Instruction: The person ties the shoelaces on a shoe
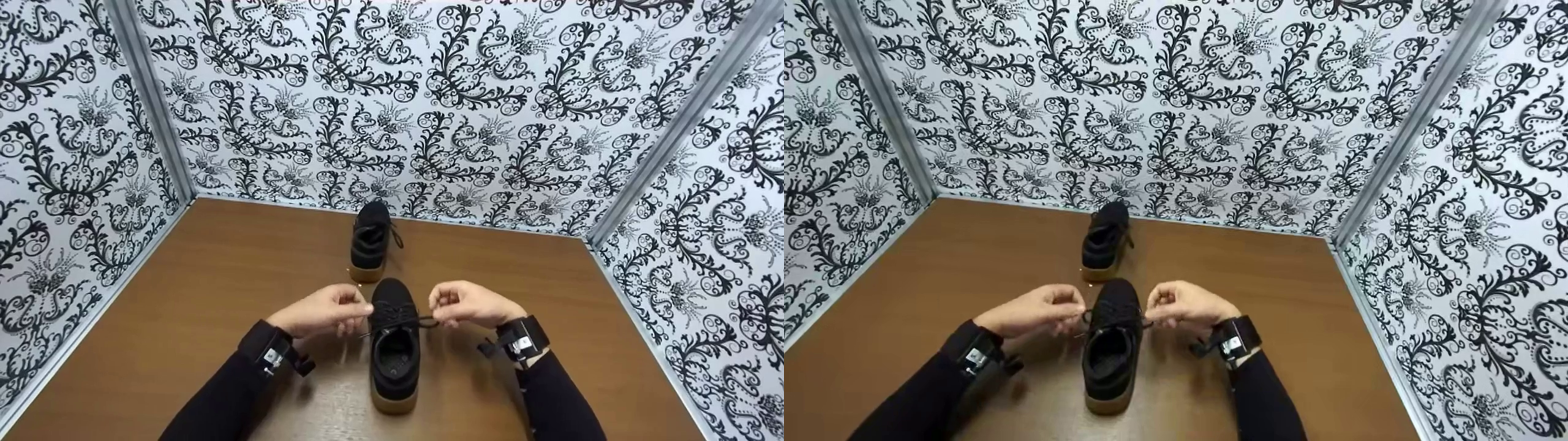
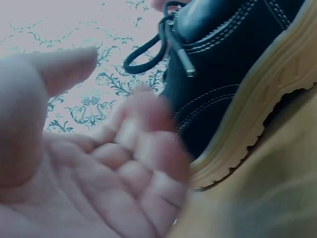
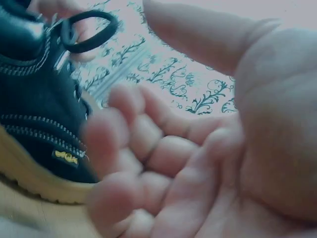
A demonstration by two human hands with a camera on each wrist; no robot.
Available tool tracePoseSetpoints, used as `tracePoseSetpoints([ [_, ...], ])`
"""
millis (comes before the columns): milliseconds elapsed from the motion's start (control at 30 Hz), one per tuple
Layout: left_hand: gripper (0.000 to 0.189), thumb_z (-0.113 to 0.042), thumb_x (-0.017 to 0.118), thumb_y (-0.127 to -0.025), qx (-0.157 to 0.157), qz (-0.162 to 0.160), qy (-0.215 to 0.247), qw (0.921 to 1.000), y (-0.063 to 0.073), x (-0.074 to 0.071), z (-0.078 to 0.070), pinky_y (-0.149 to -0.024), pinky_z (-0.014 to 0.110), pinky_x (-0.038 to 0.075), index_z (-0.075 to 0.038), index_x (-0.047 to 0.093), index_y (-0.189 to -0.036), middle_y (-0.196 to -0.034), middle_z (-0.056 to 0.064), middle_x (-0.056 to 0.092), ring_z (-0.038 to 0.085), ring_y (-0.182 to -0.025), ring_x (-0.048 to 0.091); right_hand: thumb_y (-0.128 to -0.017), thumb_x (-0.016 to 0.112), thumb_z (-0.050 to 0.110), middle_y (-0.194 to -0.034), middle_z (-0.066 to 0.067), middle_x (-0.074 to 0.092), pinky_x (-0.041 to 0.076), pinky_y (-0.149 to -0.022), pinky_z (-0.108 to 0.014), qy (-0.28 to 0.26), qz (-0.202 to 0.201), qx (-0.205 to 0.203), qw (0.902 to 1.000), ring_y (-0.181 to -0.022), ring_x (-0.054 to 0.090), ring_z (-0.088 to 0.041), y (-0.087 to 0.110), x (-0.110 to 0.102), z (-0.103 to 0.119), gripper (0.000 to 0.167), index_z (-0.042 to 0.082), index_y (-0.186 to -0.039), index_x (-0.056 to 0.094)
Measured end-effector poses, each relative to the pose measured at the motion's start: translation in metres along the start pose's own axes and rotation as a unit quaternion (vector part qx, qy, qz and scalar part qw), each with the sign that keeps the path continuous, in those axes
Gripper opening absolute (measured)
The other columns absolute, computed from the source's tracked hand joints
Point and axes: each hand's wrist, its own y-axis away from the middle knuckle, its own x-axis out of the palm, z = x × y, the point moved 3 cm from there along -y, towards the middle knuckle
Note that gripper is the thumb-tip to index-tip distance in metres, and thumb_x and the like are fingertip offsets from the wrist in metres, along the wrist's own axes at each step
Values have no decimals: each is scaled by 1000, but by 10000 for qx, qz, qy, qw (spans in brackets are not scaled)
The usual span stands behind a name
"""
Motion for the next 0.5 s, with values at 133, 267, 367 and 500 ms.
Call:
tracePoseSetpoints([
  [133, 39, -37, 79, -105, -452, 476, -468, 9967, 7, 4, -3, -64, 28, 60, -1, 65, -115, -96, 15, 77, 19, -76, 73, -100, 82, 7, -92, -5, 76, 58, -65, -27, 966, 292, 547, 9934, -74, 69, -23, -2, 9, -1, 27, -12, -114, 68],
  [267, 50, -41, 78, -105, -710, 872, -618, 9917, 12, 13, -7, -65, 30, 63, 7, 67, -117, -98, 28, 79, 24, -75, 79, -103, 83, 24, -93, -10, 81, 60, -64, -31, 1573, 516, 939, 9817, -82, 76, -45, -6, 20, -1, 27, -1, -110, 75],
  [367, 50, -40, 79, -105, -885, 924, -582, 9901, 13, 22, -11, -68, 34, 65, 7, 65, -116, -96, 31, 78, 28, -74, 81, -104, 80, 37, -89, -11, 82, 61, -65, -32, 1856, 471, 1160, 9746, -84, 78, -49, -9, 27, 0, 29, 8, -105, 78],
  [500, 44, -36, 81, -104, -996, 772, -501, 9908, 13, 32, -16, -69, 41, 68, 3, 64, -116, -93, 32, 78, 33, -73, 81, -104, 79, 45, -84, -11, 82, 60, -64, -31, 2108, 241, 1379, 9674, -77, 80, -39, -10, 35, 4, 35, 10, -100, 81],
])
